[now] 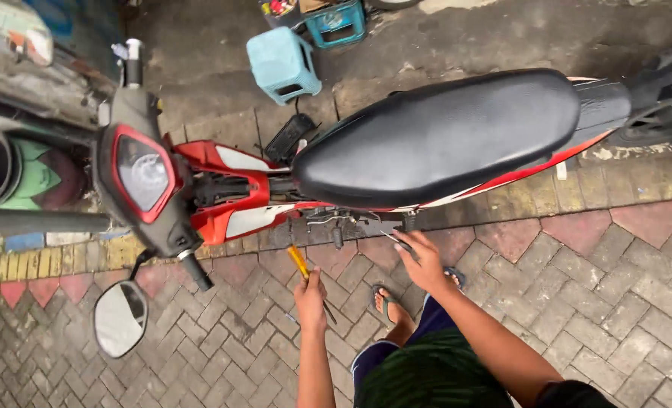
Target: The person uses a screwdriver to loosen and remove screws from the front fairing of a red and black Honda motorcycle. They work on the handlebar area and the front headlight assembly, removing parts to access the internal components.
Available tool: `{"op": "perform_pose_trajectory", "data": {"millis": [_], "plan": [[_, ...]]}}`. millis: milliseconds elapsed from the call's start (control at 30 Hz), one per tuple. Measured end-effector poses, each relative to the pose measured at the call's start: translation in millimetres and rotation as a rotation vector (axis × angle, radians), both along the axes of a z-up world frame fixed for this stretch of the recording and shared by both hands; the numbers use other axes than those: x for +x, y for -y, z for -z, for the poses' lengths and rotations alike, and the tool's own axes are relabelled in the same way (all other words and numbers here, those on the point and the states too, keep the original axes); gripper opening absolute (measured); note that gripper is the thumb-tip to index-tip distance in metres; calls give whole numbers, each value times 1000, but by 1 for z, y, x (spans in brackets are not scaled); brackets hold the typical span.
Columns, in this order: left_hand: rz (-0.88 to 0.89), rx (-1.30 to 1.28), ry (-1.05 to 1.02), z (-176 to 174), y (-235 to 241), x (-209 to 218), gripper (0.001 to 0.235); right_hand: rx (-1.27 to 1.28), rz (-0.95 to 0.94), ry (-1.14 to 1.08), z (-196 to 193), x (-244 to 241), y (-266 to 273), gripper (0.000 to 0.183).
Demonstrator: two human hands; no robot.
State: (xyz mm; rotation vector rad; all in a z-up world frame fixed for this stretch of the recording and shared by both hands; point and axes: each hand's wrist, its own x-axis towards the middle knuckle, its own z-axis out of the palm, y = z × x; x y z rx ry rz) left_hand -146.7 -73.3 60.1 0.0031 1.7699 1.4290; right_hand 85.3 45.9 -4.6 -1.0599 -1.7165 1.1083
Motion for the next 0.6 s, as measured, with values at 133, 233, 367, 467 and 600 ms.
{"op": "perform_pose_trajectory", "data": {"millis": [133, 233, 367, 467, 600], "plan": [[-140, 13, -80, -11, 22, -45, 41, -365, -52, -61, -60, -131, 17, 34], [-305, -206, -208, -4, 26, -81, 25, -507, -179, -300, -90, -199, 8, 21], [-297, -424, -583, 0, 31, -113, 48, -521, -174, -324, -74, -262, -49, 26], [-317, -413, -719, 16, 27, -119, 30, -537, -161, -404, -54, -307, -107, 25], [-158, -532, -1019, 4, -10, -149, 30, -524, -272, -290, -6, -396, -176, 27]]}}
